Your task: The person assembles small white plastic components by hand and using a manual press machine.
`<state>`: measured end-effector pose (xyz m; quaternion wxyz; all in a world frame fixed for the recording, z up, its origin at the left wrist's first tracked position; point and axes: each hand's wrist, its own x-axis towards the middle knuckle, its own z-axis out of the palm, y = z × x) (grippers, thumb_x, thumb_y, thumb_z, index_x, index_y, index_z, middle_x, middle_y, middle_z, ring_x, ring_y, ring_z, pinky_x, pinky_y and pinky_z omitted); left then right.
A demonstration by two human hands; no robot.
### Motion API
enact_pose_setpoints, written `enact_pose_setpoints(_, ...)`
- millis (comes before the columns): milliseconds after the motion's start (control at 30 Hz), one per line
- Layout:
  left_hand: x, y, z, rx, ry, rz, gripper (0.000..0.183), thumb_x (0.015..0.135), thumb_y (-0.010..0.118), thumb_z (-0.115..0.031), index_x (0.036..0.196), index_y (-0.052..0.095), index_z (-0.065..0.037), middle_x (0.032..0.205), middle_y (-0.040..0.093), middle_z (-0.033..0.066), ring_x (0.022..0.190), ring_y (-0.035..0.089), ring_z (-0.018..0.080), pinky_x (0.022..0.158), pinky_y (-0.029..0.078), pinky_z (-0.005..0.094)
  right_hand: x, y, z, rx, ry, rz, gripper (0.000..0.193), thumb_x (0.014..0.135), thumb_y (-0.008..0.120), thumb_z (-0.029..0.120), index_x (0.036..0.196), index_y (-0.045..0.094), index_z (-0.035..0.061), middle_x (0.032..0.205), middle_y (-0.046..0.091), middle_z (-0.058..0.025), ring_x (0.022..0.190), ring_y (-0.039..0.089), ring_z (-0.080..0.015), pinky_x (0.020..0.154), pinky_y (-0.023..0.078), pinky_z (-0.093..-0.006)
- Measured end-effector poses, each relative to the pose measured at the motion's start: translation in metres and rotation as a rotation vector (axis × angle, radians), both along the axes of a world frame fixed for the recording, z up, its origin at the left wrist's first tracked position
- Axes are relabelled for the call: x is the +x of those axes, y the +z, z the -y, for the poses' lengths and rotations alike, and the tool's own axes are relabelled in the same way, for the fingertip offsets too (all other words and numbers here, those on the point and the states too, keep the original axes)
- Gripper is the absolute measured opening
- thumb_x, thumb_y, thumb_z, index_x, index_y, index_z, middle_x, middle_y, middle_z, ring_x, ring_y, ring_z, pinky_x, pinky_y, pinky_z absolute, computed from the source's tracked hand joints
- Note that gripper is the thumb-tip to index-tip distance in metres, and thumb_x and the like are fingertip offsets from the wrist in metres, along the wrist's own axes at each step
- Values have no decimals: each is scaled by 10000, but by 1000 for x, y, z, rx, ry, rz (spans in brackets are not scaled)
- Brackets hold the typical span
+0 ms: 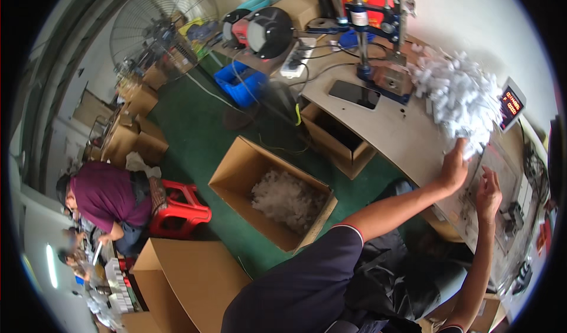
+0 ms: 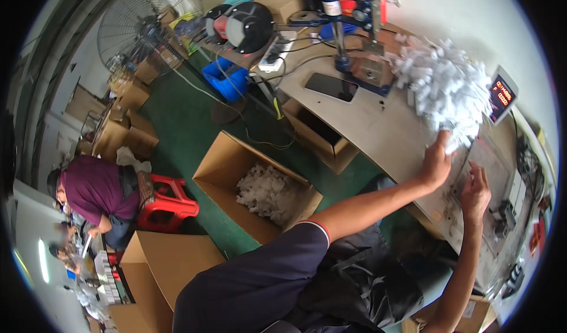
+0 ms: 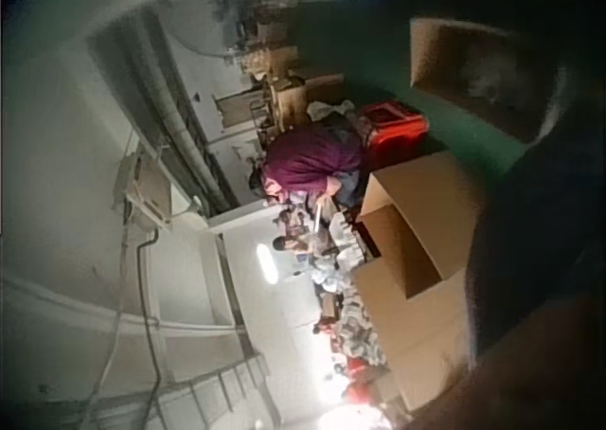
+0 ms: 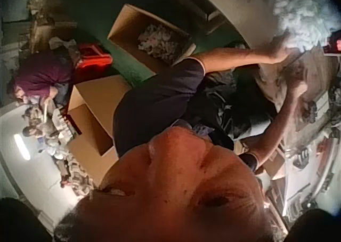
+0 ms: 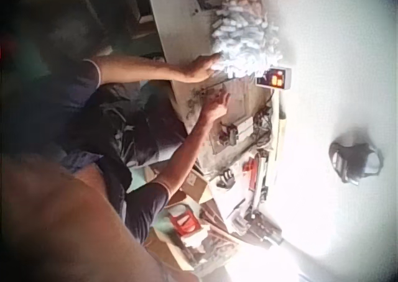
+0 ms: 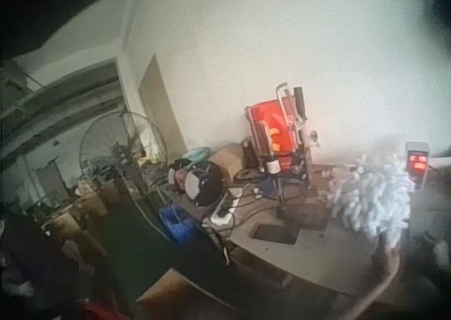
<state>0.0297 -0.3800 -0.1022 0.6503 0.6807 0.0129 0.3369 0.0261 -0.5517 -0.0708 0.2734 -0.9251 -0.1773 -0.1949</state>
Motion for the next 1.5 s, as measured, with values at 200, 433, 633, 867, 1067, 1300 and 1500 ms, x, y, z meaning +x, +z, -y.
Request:
enact_pose_setpoints(200, 5, 3, -5, -62, 59, 45, 419, 895, 551, 96, 1278, 458, -48, 1081, 645, 296, 1085, 620, 516, 838, 521, 512, 56, 1, -52, -401, 357, 166, 144, 888, 602, 50, 1024, 648, 40, 1038, 644, -138, 995, 648, -364, 782, 552, -468)
enact_pose_setpoints(433, 9, 3, -7, -82, 31, 45, 511, 872, 512, 144, 1336, 430, -56, 1152, 636, 287, 1120, 624, 495, 881, 528, 506, 65, -2, -57, -332, 434, 255, 115, 865, 619, 23, 976, 644, 30, 989, 639, -140, 958, 649, -356, 761, 551, -465)
enact_pose_setpoints(633, 1, 13, -16, -106, 87, 78, 633, 844, 492, 198, 1417, 426, -62, 1271, 613, 270, 1219, 607, 445, 976, 517, 460, 34, 7, -43, -226, 407, 362, 240, 830, 658, -62, 1057, 667, 16, 970, 654, -131, 922, 652, -335, 749, 554, -426)
enact_pose_setpoints(867, 7, 3, -8, -142, 32, 14, 519, 887, 507, 157, 1383, 468, 8, 1203, 655, 193, 1091, 658, 265, 918, 539, 390, -13, 21, -7, 6, -29, 364, 74, 892, 720, -12, 876, 649, 4, 855, 622, -122, 778, 597, -311, 698, 510, -366)
enact_pose_setpoints(1067, 9, 8, -15, -133, -259, 109, 337, 1030, 519, -33, 1363, 465, -25, 1093, 639, 106, 883, 684, 209, 759, 585, 341, -65, 16, 52, 146, -462, 22, 221, 974, 666, 269, 898, 687, 62, 880, 657, -211, 812, 653, -433, 682, 512, -446)
enact_pose_setpoints(1300, 5, 12, -5, 3, -226, -68, 283, 1033, 471, 29, 1315, 486, 35, 1004, 652, 125, 836, 711, 214, 752, 589, 323, -99, 1, 129, 186, -665, -113, 229, 880, 687, 267, 807, 713, 51, 750, 684, -195, 729, 685, -394, 674, 529, -448)
enact_pose_setpoints(1500, 0, 11, -7, -25, -227, -121, 262, 1009, 456, 71, 1266, 496, 43, 1019, 664, 142, 855, 722, 237, 778, 594, 347, -97, 6, 135, 263, -674, -207, 227, 839, 673, 263, 771, 723, 51, 724, 685, -188, 714, 693, -381, 695, 535, -454)
